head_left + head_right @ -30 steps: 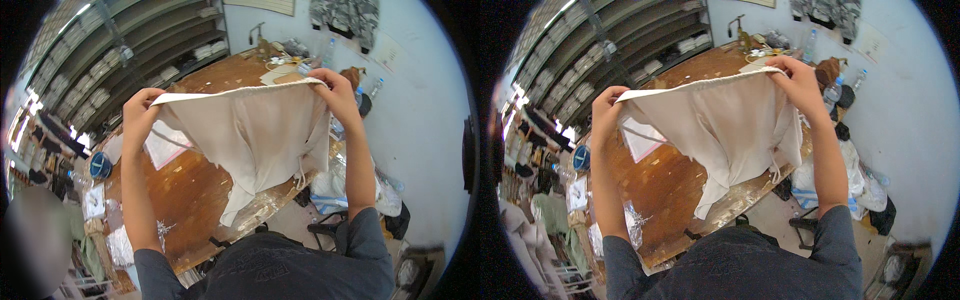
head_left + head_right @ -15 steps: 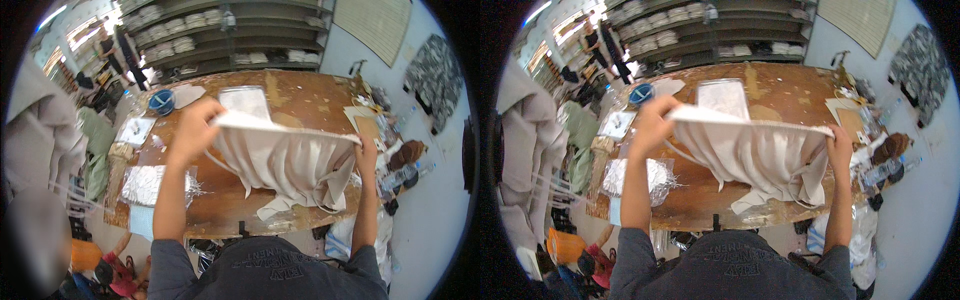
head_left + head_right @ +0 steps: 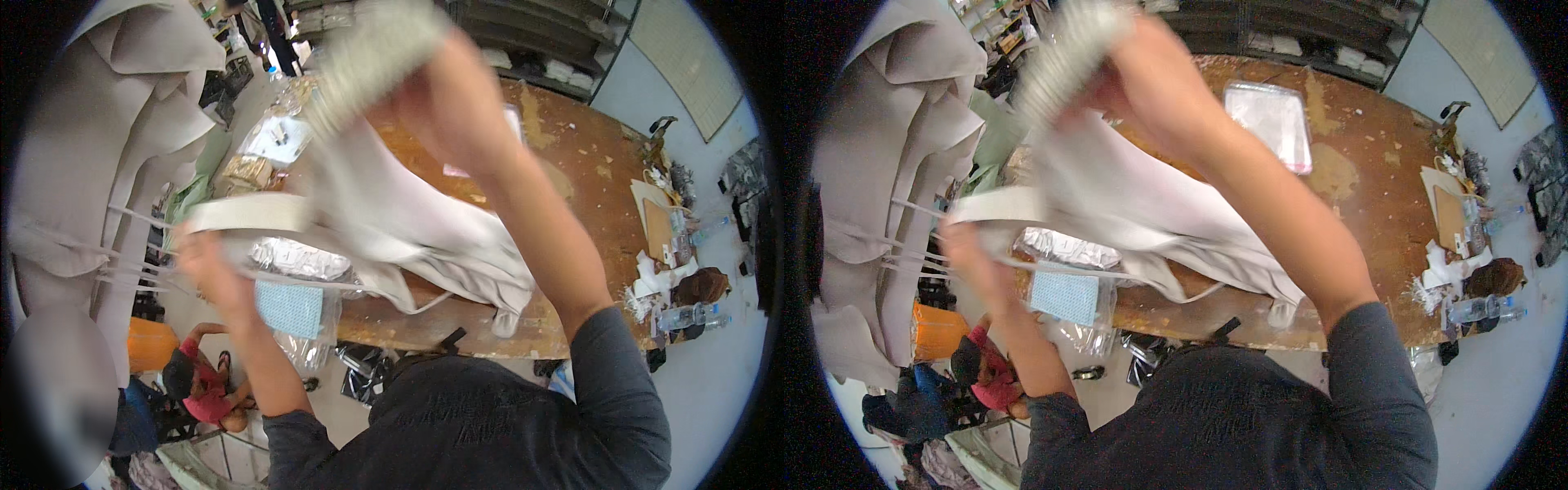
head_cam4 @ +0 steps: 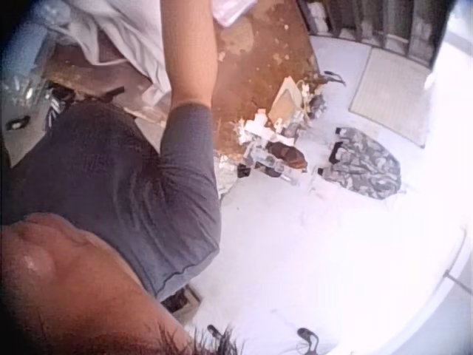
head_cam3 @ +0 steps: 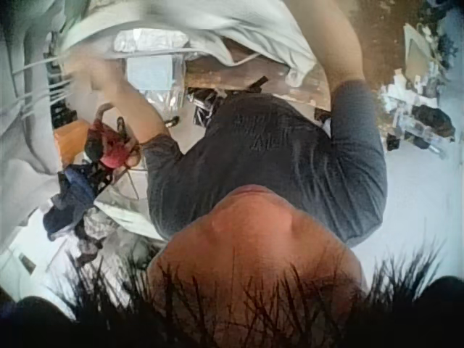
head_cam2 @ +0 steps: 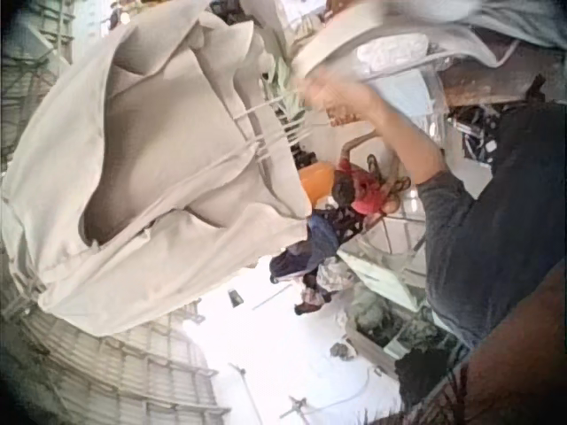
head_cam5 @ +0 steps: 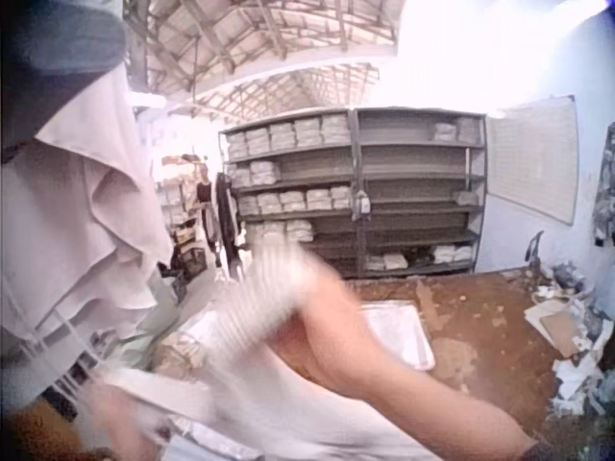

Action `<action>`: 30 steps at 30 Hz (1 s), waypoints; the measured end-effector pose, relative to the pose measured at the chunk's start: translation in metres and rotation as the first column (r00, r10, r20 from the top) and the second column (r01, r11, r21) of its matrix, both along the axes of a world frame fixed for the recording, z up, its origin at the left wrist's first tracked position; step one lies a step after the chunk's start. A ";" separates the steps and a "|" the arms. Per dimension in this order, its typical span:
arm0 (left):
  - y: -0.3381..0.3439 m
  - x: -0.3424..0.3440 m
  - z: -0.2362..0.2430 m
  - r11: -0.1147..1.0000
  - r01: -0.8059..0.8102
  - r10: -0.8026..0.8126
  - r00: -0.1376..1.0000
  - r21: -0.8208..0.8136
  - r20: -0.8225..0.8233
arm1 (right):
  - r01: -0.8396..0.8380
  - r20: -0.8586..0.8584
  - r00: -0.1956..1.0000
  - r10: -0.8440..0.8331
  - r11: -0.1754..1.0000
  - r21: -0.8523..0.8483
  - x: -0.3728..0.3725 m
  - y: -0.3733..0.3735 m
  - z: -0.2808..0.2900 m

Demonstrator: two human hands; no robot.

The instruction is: The person applies glue to a small area of a light-colored garment, smooths the fabric, and uses a toothbrush to spread the adhesive. They then lift and inspect the garment, handling it by hand throughout the process.

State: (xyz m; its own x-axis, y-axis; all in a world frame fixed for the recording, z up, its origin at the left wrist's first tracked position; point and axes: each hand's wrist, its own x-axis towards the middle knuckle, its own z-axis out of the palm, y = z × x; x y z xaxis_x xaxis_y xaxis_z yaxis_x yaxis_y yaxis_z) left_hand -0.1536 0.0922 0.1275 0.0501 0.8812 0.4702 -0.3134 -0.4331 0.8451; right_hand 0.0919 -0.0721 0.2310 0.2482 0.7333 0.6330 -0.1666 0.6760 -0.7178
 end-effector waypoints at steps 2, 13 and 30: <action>0.018 -0.037 0.058 0.929 -0.196 0.144 0.973 0.313 0.180 | 0.036 -0.043 0.999 -0.030 0.988 0.153 -0.018 0.029 0.056; 0.083 -0.059 0.159 0.691 -0.495 0.385 0.869 0.527 0.311 | -0.038 -0.303 0.946 0.119 0.964 0.262 -0.045 0.137 0.017; 0.060 -0.019 -0.252 0.938 0.159 -0.288 -0.135 -0.308 -0.948 | 0.388 0.372 0.915 -0.158 0.082 -0.918 -0.017 0.031 -0.464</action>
State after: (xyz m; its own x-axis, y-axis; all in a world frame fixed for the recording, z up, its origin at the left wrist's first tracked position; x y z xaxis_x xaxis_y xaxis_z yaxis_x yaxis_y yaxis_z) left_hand -0.1726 0.1520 -0.1243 0.5935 0.7215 -0.3567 0.7997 -0.4787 0.3624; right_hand 0.0748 -0.0411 -0.2328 0.5842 0.6435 -0.4947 0.0273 -0.6247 -0.7804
